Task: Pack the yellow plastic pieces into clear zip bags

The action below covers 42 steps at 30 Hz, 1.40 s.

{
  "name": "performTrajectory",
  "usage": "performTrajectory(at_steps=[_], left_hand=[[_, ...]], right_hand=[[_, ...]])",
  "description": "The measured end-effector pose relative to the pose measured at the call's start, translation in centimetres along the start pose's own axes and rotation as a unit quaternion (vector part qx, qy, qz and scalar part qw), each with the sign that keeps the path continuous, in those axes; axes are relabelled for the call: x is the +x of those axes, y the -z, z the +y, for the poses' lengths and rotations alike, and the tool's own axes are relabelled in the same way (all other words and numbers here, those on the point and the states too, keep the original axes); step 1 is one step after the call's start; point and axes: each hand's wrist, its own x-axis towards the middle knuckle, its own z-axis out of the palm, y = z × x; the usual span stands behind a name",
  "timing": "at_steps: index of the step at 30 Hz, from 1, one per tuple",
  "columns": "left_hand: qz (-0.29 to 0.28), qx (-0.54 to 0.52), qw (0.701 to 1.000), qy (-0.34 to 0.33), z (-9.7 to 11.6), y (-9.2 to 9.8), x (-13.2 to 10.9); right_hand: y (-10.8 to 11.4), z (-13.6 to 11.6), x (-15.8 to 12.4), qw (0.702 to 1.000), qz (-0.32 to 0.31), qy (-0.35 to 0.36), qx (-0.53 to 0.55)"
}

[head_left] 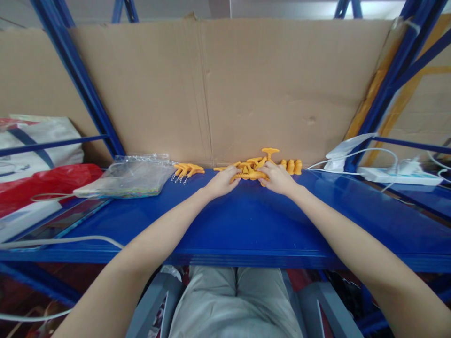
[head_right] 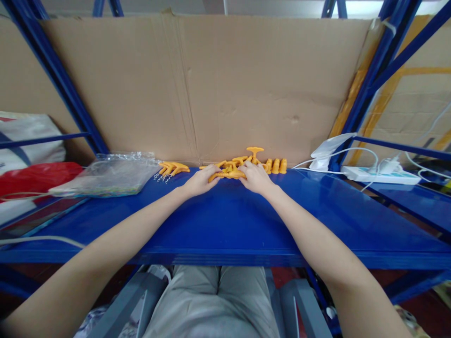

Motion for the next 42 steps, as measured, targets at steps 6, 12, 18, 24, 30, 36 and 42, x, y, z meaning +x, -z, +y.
performTrajectory(at_steps=[6, 12, 18, 24, 30, 36, 42], left_hand=[[0.000, -0.016, 1.000, 0.019, -0.3, 0.0, 0.1], [0.011, -0.015, 0.999, 0.038, -0.3, 0.3, 0.1], [0.017, -0.010, 0.999, 0.043, 0.0, 0.6, 0.1], [0.034, -0.012, 0.999, 0.033, 0.0, 0.6, 0.2], [0.056, -0.023, 0.997, 0.045, -0.4, 0.3, 0.3], [0.040, -0.001, 0.999, 0.021, 0.0, 0.9, 0.1], [0.051, 0.005, 0.999, -0.001, 0.4, 1.0, 0.2]], right_hand=[[-1.3, 1.2, 0.5, 0.988, 0.058, -0.002, 0.144], [-2.2, 2.6, 0.8, 0.952, 0.037, -0.016, 0.304], [-2.5, 3.1, 0.8, 0.912, 0.031, -0.055, 0.405], [-2.4, 3.1, 0.8, 0.881, 0.016, -0.093, 0.464], [-1.9, 3.0, 0.8, 0.874, 0.036, -0.070, 0.479], [-1.5, 2.6, 0.6, 0.872, -0.020, -0.114, 0.476], [-1.6, 1.7, 0.9, 0.849, -0.042, -0.179, 0.495]])
